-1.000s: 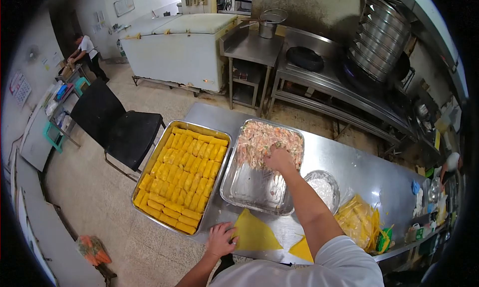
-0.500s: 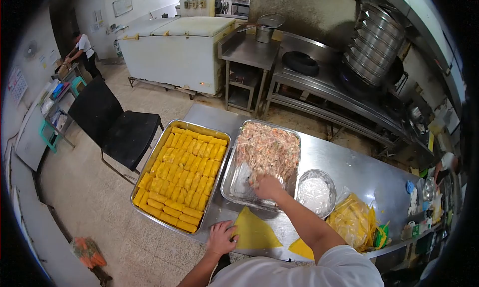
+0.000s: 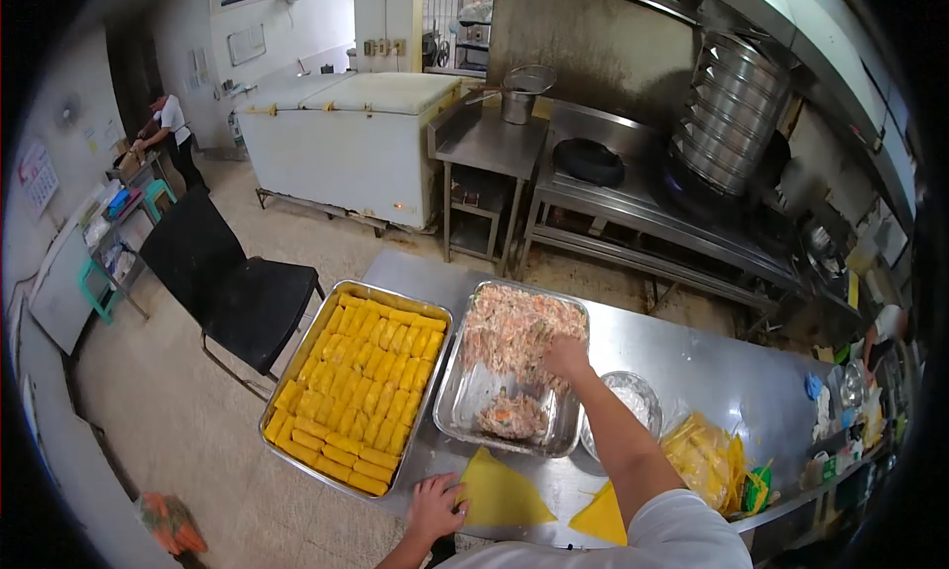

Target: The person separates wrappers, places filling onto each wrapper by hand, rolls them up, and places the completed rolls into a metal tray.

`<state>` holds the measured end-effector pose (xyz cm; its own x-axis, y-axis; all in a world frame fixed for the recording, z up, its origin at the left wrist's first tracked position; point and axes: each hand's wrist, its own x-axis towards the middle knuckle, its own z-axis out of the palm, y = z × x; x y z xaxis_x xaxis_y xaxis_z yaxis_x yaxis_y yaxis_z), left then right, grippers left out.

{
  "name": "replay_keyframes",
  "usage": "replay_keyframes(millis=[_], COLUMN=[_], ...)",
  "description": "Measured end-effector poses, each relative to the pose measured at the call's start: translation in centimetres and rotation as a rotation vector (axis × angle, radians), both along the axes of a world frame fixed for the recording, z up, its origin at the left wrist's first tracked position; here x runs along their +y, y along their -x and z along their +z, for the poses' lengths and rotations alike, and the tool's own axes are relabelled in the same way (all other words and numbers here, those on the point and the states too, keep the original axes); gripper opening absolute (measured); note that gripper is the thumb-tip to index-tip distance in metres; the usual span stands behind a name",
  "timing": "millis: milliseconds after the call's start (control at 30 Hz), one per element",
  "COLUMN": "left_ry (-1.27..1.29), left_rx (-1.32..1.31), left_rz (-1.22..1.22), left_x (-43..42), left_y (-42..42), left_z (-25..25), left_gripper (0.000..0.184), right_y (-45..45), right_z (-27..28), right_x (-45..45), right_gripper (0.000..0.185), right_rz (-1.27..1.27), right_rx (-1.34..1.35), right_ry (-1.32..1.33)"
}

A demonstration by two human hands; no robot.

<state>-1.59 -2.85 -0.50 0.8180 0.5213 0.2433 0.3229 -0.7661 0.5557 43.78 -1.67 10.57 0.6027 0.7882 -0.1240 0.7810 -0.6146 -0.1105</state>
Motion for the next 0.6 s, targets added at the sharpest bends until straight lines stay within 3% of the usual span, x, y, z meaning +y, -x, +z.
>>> replay_keyframes(millis=[33,133,333,433,533,600], left_ry=[-0.001,-0.014,-0.022,0.018,0.005,-0.003], left_rx=[0.001,-0.009,0.013,0.029,0.006,-0.012], left_rz=[0.0,-0.001,0.009,-0.001,-0.007,-0.012], left_x=[-0.2,-0.1,-0.3,-0.4,-0.2,0.0], left_y=[0.1,0.0,0.2,0.4,0.2,0.0], left_z=[0.0,0.3,-0.5,0.3,0.0,-0.2], left_gripper=[0.036,0.036,0.037,0.038,0.039,0.039], right_y=[-0.6,-1.2,1.3,6.4,4.5,5.3], right_z=[-0.7,-4.4,-5.9,1.3,-7.3,-9.2], right_x=[0.2,-0.1,-0.5,-1.3,-2.6,-4.8], right_gripper=[0.054,0.055,0.039,0.04,0.042,0.036], right_rz=[-0.051,-0.14,0.083,0.167,0.515,0.396], right_rx=[0.098,0.12,0.144,0.311,0.243,0.253], right_ry=[0.086,-0.099,0.179,0.338,0.363,0.223])
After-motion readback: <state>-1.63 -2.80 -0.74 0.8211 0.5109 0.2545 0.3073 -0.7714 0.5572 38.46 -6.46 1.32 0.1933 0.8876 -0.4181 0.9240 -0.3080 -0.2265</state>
